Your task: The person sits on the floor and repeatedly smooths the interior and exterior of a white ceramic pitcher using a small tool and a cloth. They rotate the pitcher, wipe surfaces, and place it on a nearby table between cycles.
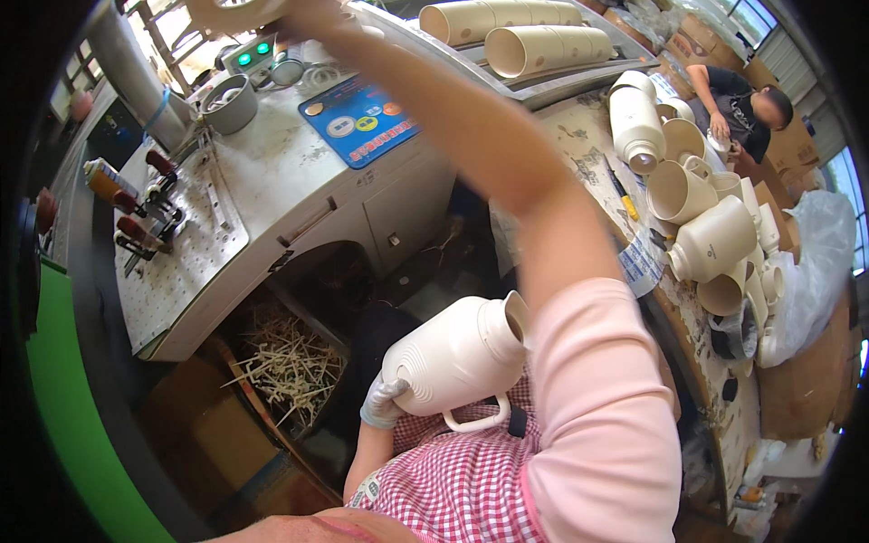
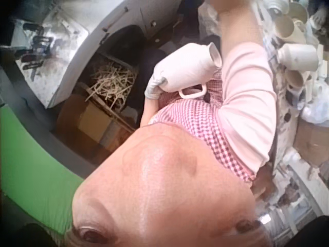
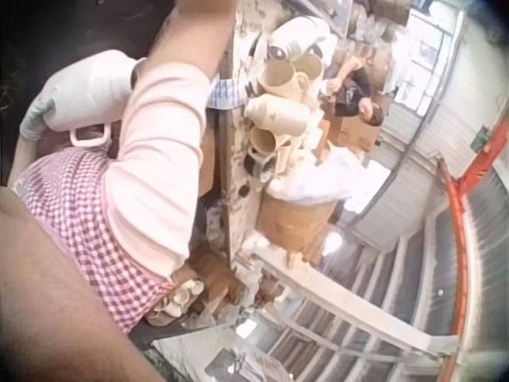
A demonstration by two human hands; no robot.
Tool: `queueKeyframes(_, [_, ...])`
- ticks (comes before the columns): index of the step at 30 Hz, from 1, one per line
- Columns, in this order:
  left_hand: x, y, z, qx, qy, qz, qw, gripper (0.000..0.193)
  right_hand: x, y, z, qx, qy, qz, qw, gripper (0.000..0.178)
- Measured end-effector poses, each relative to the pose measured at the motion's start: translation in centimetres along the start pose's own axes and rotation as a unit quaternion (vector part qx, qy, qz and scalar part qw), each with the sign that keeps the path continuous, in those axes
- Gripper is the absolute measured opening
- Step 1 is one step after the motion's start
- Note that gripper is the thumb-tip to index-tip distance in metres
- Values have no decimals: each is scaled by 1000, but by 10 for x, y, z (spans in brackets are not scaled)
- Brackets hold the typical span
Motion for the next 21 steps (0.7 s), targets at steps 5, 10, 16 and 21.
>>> queueKeyframes(5, [6,6,1,33,-7,-6,999,83,165,-192,-135,-372,217,-131,893,31])
queueKeyframes(10, [1,17,2,45,-3,-38,998,86,188,-272,-193,-469,109,-175,859,23])
queueKeyframes(16, [-1,18,1,78,9,-80,994,89,182,-298,-281,-433,-229,-46,870,33])
queueKeyframes(21, [-5,18,-2,111,-12,-108,988,85,160,-305,-347,-478,-310,-14,822,35])
Point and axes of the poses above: each hand's wrist, its own y-axis towards the middle knuckle, its own x-axis out of the back of the hand, z = x × y, the point moved 1 cm from there along y, towards the middle knuckle, and after that the axes turned 12 degrees about x, right-handed, at the moved point
